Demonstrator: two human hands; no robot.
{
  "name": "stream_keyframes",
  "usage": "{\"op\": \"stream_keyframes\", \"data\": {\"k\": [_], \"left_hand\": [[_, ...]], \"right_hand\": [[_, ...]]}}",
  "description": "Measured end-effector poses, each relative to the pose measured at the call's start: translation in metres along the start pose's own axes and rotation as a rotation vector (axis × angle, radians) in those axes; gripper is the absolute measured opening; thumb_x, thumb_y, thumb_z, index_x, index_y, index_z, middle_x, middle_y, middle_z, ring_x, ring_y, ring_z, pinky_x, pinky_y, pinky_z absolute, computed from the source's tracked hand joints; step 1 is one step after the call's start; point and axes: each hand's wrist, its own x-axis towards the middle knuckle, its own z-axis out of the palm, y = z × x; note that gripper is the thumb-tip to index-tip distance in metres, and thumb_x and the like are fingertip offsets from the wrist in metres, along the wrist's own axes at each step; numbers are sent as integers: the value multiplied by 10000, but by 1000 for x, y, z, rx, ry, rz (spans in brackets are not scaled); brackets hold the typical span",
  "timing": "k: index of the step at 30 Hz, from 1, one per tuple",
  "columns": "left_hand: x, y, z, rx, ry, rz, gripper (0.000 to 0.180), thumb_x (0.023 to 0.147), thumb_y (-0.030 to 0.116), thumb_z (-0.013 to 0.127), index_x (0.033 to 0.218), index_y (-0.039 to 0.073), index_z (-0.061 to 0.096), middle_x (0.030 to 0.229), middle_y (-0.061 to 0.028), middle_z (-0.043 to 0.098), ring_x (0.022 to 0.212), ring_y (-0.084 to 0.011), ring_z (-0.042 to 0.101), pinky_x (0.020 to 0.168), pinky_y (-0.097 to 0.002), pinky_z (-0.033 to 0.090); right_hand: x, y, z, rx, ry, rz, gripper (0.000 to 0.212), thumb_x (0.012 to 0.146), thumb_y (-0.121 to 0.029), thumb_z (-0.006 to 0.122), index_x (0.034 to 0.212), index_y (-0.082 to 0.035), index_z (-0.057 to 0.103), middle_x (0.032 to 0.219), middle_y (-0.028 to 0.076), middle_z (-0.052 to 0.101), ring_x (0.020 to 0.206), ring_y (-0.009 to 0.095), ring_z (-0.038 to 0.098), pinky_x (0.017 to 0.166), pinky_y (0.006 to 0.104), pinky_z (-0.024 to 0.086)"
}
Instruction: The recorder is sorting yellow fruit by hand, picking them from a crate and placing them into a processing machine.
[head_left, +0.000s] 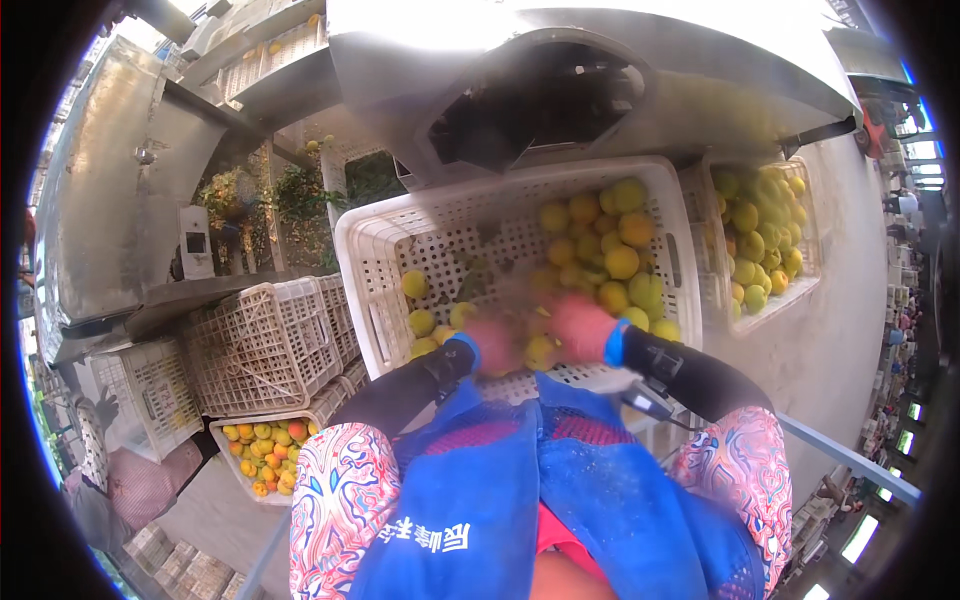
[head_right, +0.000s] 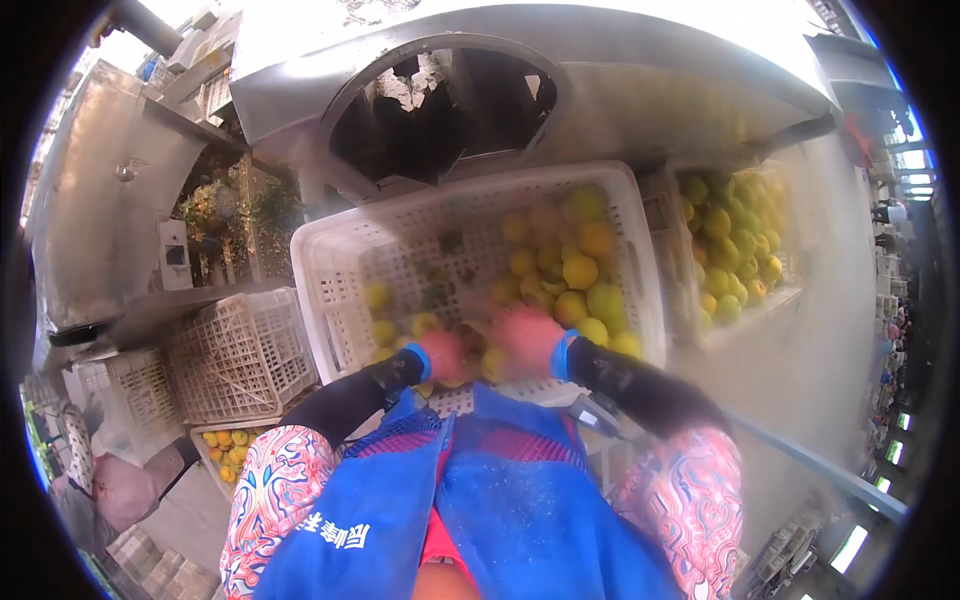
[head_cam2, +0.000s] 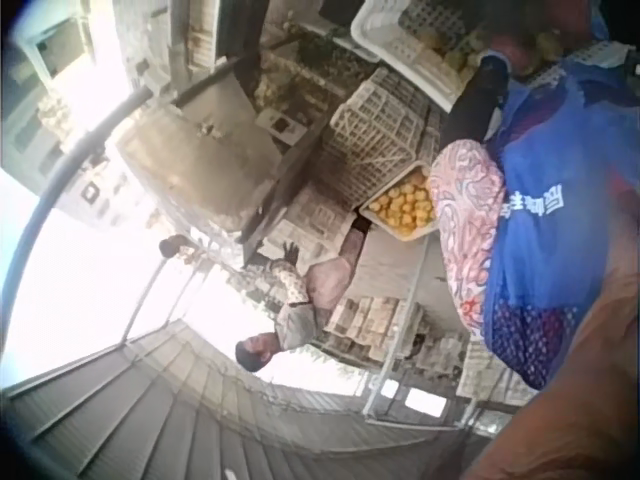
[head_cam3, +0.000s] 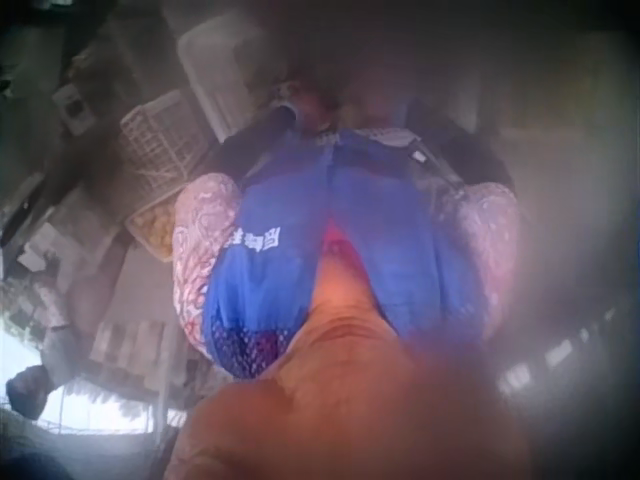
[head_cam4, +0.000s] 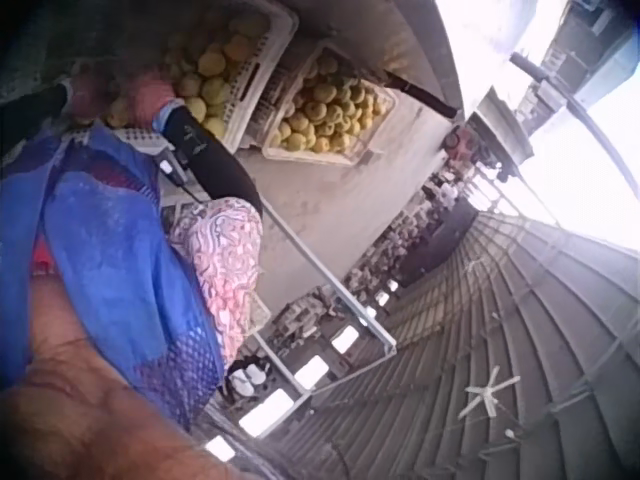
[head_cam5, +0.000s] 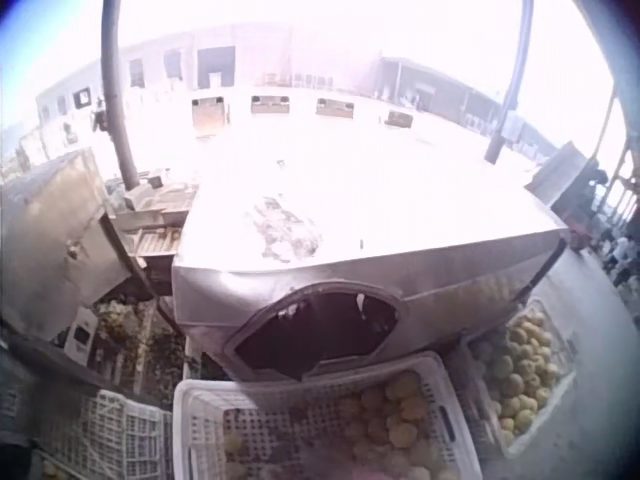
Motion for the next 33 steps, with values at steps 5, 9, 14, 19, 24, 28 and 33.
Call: {"op": "stream_keyframes", "data": {"k": [5, 9, 14, 19, 24, 28, 33], "left_hand": [[52, 9, 47, 171, -62, -255, 749, 734, 414, 745, 1353, 44, 542, 1297, -210, 584, 1181, -390, 603, 898, -487, 542], [103, -47, 70, 0, -384, -419, 609, 738, 338, 752, 1270, 68, 630, 1272, -161, 619, 1160, -353, 614, 834, -495, 555], [71, -28, 2, 183, 28, -645, 391, 731, 308, 790, 1042, 73, 759, 1151, -195, 682, 1114, -334, 642, 871, -452, 538], [16, -36, -22, -213, 140, -392, 514, 859, 376, 689, 1279, 87, 626, 1293, -153, 610, 1226, -361, 570, 995, -530, 480], [-26, -26, -43, -2232, 444, 214, 583, 907, 346, 612, 1413, 86, 489, 1391, -192, 526, 1315, -399, 477, 1113, -554, 389], [-55, 3, -77, -2372, 444, 662, 693, 896, 396, 655, 1461, 72, 420, 1488, -192, 437, 1366, -391, 432, 1148, -590, 323], [-63, 6, -80, -2358, 497, 818, 744, 889, 448, 657, 1481, 81, 397, 1503, -181, 424, 1382, -371, 413, 1169, -576, 289]], "right_hand": [[-13, 21, 53, -173, -397, 137, 558, 867, -159, 600, 1416, -116, 509, 1458, 147, 463, 1181, 373, 558, 934, 458, 511], [40, 41, 72, -50, -126, 54, 432, 908, -161, 548, 1333, -83, 564, 1387, 180, 518, 1045, 363, 622, 892, 429, 524], [111, 92, 48, 431, 73, 365, 472, 876, -270, 666, 1285, -54, 576, 1174, 214, 640, 1016, 374, 653, 895, 462, 521], [100, 94, -7, 871, 126, 155, 738, 795, -303, 778, 1432, -73, 486, 1365, 183, 550, 1228, 304, 548, 1008, 424, 471], [68, 53, -56, 970, 230, -48, 834, 726, -311, 843, 1439, -64, 487, 1312, 155, 601, 1191, 265, 577, 1007, 380, 476], [61, 14, -64, 1257, 326, 20, 881, 723, -307, 855, 1467, -55, 458, 1330, 161, 593, 1212, 259, 566, 1041, 395, 448], [57, -44, -52, 535, 826, 168, 916, 749, -338, 831, 1490, -5, 407, 1456, 209, 506, 1327, 321, 509, 1100, 375, 402]]}}
